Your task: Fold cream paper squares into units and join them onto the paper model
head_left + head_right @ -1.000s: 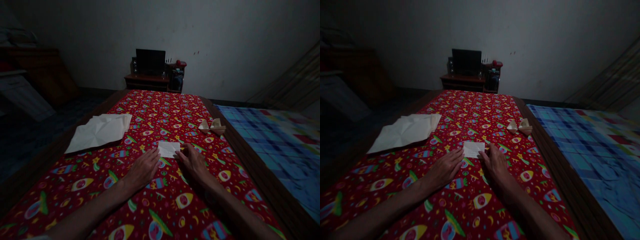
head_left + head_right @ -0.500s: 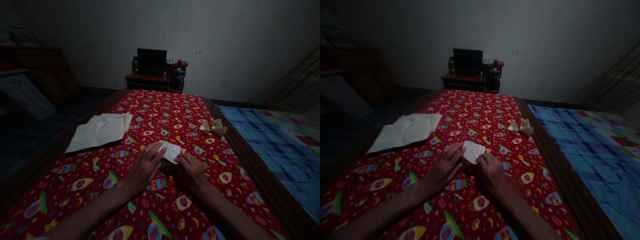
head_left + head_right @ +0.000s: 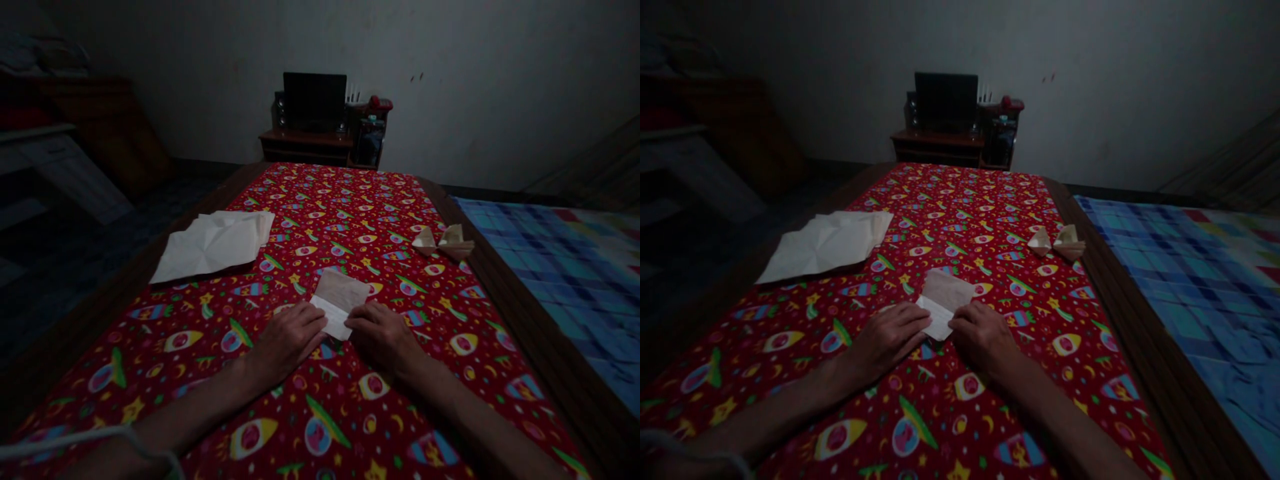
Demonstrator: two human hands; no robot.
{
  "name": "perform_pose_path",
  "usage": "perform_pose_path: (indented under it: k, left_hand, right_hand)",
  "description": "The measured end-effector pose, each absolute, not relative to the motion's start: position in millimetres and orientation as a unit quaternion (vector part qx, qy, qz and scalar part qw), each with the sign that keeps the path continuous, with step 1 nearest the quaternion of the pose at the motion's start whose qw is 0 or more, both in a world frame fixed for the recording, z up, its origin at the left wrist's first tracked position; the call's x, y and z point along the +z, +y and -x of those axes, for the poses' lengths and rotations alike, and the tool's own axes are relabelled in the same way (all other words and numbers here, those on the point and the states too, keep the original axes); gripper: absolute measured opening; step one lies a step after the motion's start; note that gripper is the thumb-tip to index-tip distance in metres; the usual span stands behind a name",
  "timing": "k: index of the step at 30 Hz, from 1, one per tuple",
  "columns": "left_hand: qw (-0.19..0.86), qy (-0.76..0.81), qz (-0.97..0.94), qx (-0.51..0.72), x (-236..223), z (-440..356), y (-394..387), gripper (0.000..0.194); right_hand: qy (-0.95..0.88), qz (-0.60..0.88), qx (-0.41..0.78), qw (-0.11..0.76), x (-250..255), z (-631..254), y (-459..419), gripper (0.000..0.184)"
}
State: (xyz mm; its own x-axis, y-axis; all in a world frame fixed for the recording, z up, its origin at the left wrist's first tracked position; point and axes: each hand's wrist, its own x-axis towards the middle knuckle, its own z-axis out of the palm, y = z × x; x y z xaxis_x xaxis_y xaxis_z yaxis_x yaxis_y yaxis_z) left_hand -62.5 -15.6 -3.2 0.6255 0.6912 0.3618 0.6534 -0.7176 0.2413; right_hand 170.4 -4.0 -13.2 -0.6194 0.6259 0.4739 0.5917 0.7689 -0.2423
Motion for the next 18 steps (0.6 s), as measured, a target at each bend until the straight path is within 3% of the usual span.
perform_pose_path:
  k: [4,8,12,18]
  left_hand:
    - [0.103,0.380,-0.880,0.266,-5,59,-18,0.017]
    - [0.169,0.414,-0.841,0.305,-8,54,-14,0.018]
    - [0.167,0.446,-0.822,0.311,-11,49,-7,0.019]
    - [0.112,0.451,-0.831,0.305,-17,48,-2,0.016]
  right_hand:
    - [-0.858,0.378,0.170,0.305,-9,-171,-1,0.018]
    - [-0.823,0.426,0.232,0.295,-5,-170,1,0.019]
    - [-0.807,0.457,0.221,0.301,-5,-166,1,0.017]
    - [-0.826,0.465,0.110,0.299,-6,-158,0,0.022]
